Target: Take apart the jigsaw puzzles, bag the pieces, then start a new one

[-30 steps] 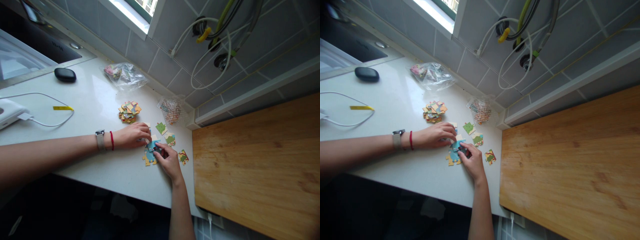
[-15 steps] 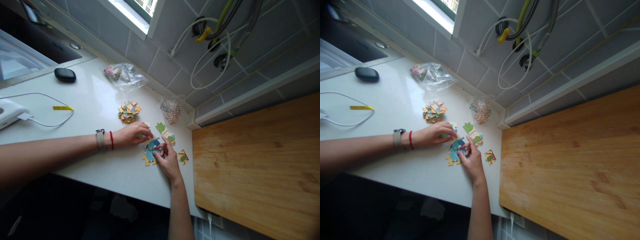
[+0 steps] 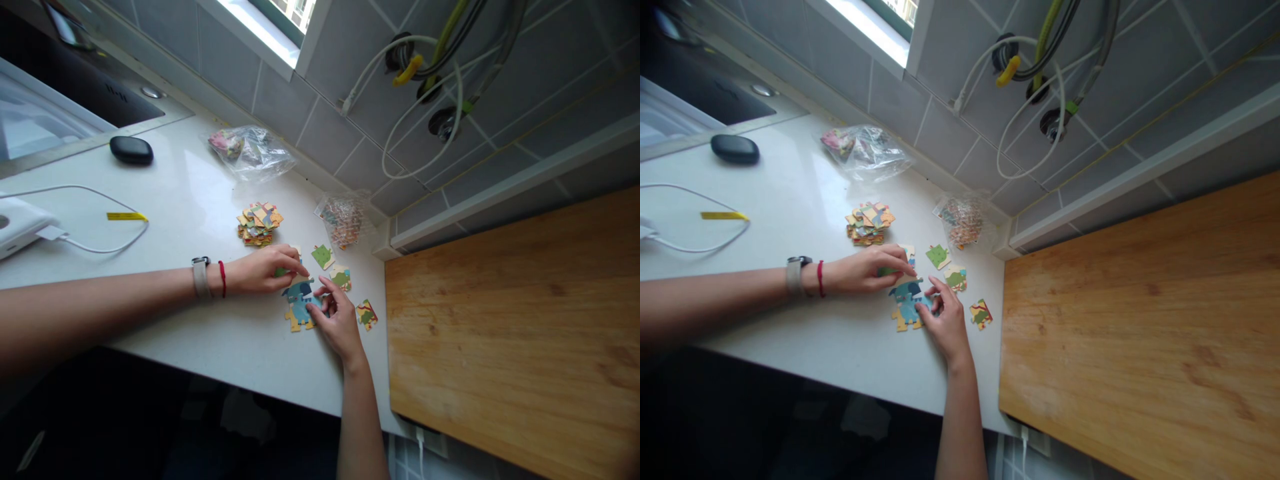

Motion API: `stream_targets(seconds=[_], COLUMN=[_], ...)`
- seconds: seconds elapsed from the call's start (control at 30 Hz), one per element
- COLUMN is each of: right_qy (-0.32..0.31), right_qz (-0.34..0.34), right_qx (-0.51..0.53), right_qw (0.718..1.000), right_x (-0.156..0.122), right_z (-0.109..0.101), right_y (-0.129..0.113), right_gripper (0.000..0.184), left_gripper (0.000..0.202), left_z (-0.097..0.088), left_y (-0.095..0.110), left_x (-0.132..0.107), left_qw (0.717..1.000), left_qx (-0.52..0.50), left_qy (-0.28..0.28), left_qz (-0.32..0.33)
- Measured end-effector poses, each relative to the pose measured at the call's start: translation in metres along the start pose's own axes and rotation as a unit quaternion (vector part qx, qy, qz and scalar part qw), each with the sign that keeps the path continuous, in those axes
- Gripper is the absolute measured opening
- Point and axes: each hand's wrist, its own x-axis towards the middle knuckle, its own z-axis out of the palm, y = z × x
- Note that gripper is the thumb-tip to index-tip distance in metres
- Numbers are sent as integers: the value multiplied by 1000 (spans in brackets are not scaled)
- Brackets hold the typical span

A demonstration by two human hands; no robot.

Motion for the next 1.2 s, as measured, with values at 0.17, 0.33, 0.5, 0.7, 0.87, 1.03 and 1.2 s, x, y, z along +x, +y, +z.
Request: stream_targets(seconds=[0.17,0.33,0.5,0.7,0.87,1.03,1.2], right_qy=[-4,-6,-10,-14,-14,-13,-16], right_qz=[0,-11,-20,-25,-22,-21,-23], right_qx=[6,-7,-20,-32,-27,-26,-30], right_qw=[1000,1000,1000,999,999,999,999], right_x=[-1,0,1,1,1,1,1], right_z=[0,0,-1,-3,-2,-2,-3], right_y=[2,0,-4,-6,-6,-6,-7], right_gripper=[58,53,47,42,42,40,38], left_gripper=[26,27,28,26,24,21,20], left_z=[4,5,5,6,5,5,5], left_y=[-7,-10,-11,-11,-9,-8,-7], left_x=[-2,-1,-1,-2,-2,-2,-2], left_qw=[999,997,997,997,997,998,998], left_qx=[44,73,77,78,70,61,61], left_qy=[-9,5,3,1,-19,-23,-24], left_qz=[13,7,-1,0,10,19,23])
